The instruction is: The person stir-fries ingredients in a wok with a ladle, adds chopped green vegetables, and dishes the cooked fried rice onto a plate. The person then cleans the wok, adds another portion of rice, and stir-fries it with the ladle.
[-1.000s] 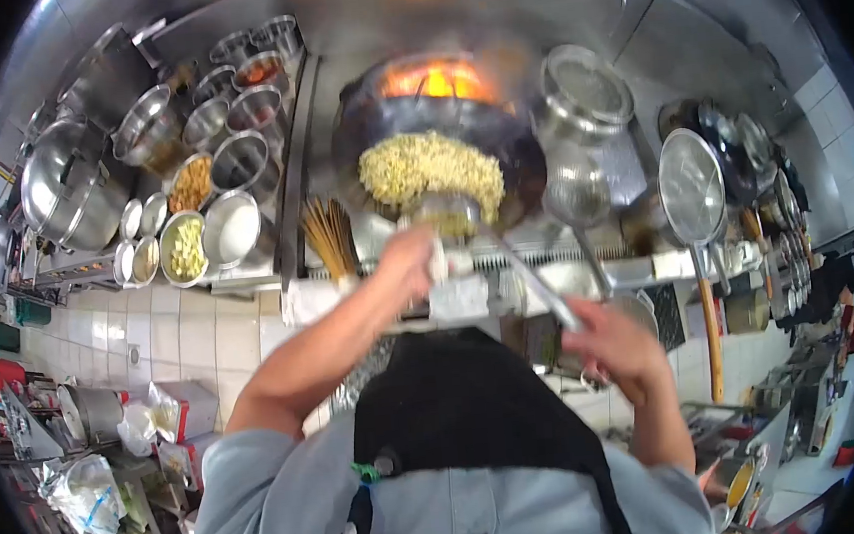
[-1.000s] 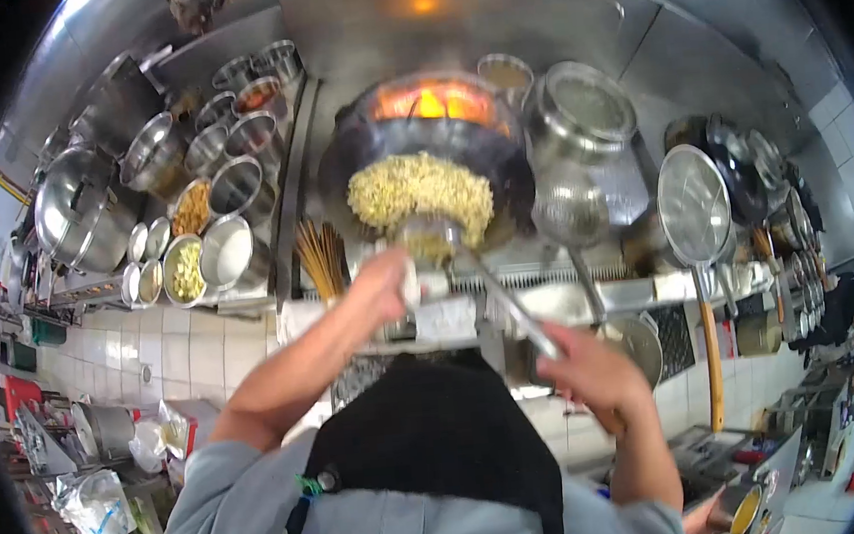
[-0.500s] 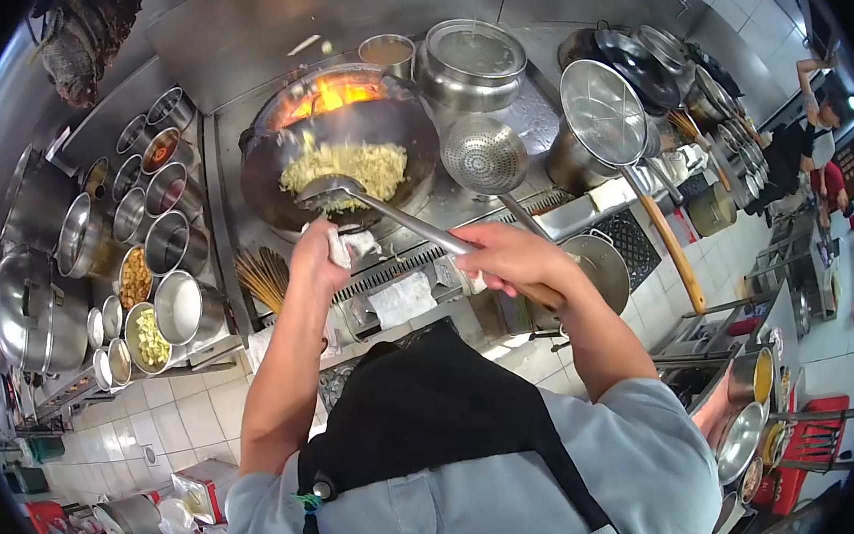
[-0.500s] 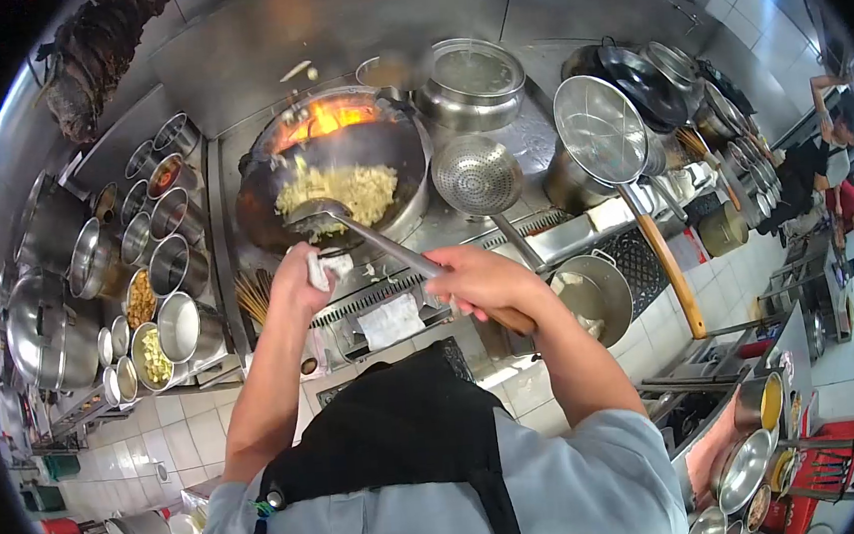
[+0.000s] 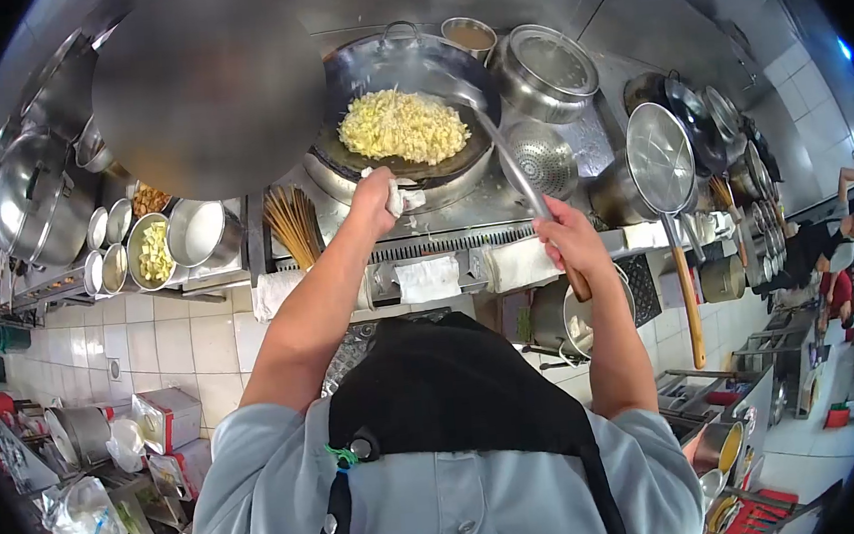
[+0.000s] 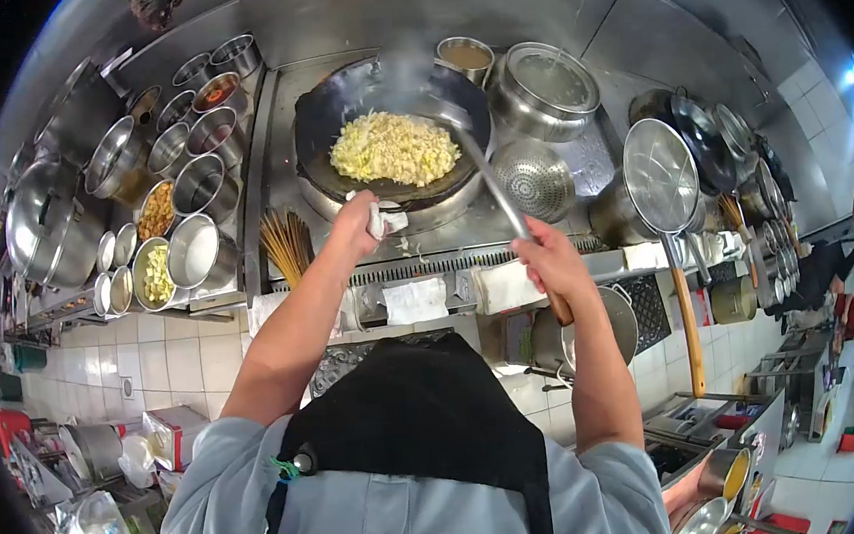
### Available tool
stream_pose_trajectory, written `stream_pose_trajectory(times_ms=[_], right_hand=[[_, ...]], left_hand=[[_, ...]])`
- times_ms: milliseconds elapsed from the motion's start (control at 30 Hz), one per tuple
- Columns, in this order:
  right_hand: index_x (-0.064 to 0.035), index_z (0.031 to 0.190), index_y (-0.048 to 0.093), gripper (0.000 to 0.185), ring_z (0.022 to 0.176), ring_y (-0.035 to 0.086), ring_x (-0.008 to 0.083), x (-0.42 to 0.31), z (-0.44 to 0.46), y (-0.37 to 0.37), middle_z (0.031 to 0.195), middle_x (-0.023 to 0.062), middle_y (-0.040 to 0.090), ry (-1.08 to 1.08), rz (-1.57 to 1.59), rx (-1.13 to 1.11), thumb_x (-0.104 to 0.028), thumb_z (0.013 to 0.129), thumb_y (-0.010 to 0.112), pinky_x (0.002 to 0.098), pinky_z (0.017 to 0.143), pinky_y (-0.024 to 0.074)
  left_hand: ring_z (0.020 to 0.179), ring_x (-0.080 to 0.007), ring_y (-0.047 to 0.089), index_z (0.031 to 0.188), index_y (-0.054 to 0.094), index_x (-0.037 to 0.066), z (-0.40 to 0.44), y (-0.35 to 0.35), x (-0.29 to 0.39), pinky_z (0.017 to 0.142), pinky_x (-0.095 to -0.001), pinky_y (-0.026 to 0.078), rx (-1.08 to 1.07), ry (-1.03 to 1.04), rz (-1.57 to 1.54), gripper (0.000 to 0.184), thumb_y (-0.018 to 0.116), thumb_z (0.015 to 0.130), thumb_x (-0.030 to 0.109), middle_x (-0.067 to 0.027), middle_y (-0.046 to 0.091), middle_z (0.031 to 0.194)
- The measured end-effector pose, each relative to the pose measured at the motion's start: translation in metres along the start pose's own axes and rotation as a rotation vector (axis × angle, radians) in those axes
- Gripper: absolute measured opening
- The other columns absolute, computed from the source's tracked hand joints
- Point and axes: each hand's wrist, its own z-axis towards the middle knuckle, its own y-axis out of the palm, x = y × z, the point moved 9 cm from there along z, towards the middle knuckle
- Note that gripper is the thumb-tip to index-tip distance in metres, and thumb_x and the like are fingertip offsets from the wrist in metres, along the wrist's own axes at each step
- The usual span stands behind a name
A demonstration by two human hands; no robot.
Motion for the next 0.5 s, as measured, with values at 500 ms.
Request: stream_pose_trajectory(times_ms=[500], right_hand=[[-0.0075,0.153,0.046,0.056,0.046,0.048,0.0060,-0.041,-0.073,0.039,0.071,-0.0013,0.053,0.196,-0.141,-0.258,-0.016,0.098,0.059,0.0233,0.039,0.0396]], left_hand=[[0.070,-0.0256,0.069,0.101,0.058,0.004,-0.137,0.044,0.004,0.042,-0.0344,0.047,0.081,-0.161,-0.025,0.012,0.052,0.094,0.011,-0.0128,0.068,0.089]])
